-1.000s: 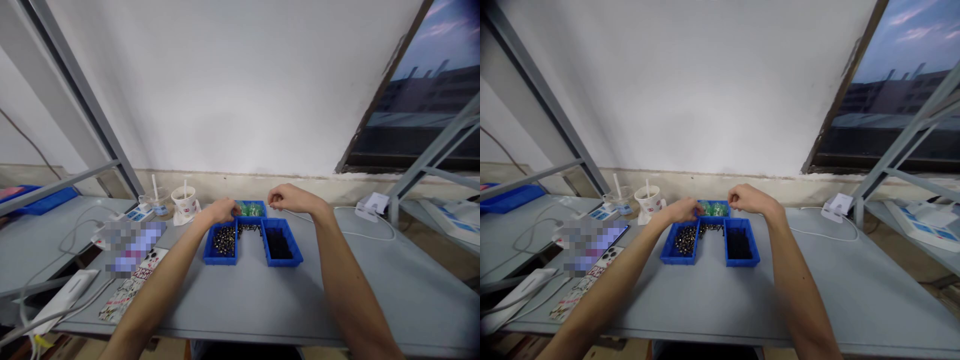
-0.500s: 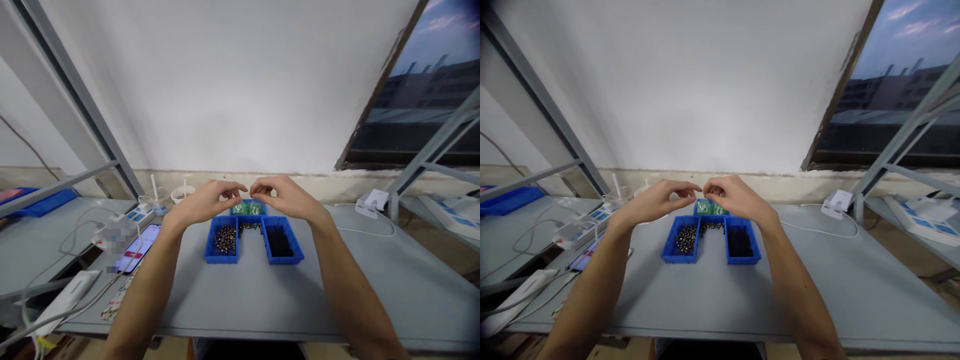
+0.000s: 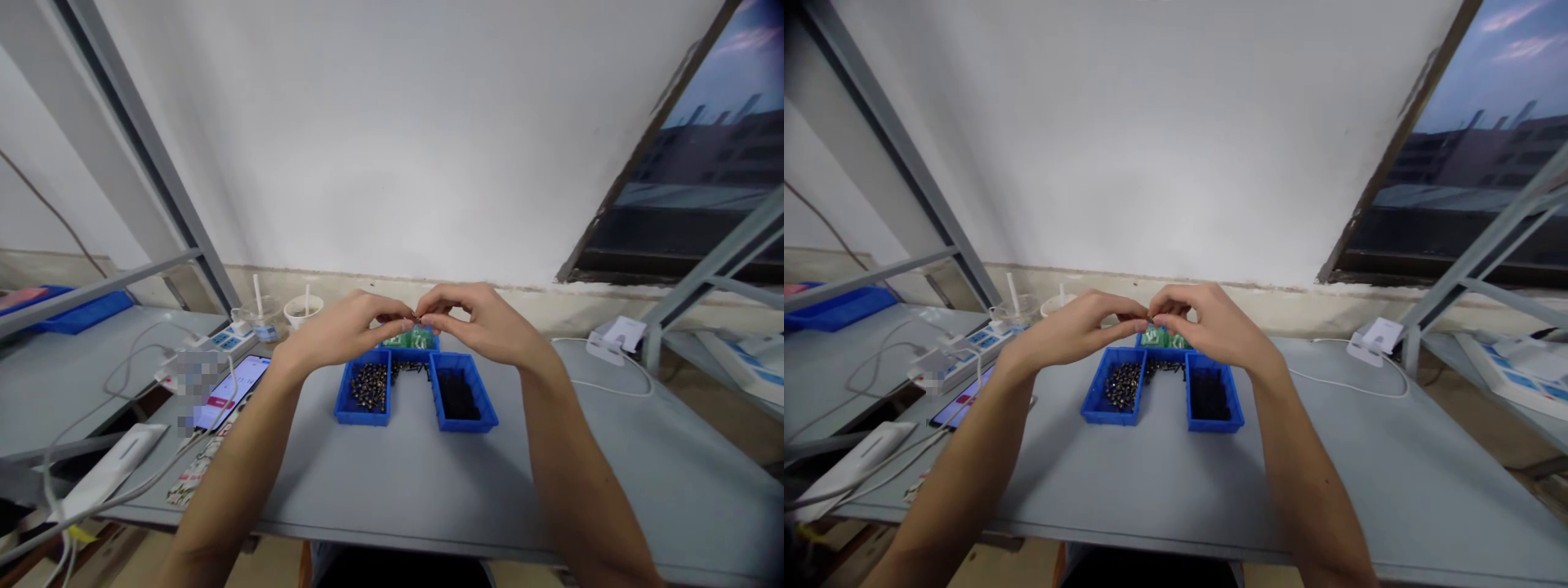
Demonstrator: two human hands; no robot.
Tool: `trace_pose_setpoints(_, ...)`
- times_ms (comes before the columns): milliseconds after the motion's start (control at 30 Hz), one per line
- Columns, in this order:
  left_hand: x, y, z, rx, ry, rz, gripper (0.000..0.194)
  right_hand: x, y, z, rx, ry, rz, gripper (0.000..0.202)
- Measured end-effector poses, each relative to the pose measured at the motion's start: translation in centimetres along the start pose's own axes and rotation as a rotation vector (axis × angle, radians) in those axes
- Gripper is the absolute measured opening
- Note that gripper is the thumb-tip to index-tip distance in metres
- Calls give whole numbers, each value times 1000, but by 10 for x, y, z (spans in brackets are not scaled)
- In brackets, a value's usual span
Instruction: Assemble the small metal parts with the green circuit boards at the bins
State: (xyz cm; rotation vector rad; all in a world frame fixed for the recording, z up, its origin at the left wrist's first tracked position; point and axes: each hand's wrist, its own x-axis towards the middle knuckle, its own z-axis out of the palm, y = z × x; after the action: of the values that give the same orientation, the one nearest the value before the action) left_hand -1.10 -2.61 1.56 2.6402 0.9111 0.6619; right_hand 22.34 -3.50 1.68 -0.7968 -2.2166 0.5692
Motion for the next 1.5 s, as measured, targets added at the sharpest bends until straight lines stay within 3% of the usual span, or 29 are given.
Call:
trace_pose_setpoints(500, 0, 2, 1, 21, 35, 21, 36, -1, -1, -1, 80, -28, 17, 14)
trace_pose_setpoints(800, -1, 6, -1, -16, 126, 28, 29, -3, -2, -4, -13, 48, 1, 11)
trace_pose_setpoints(1500, 0, 7, 1, 13, 137, 12, 27, -2, -3, 6, -109, 107, -80, 11)
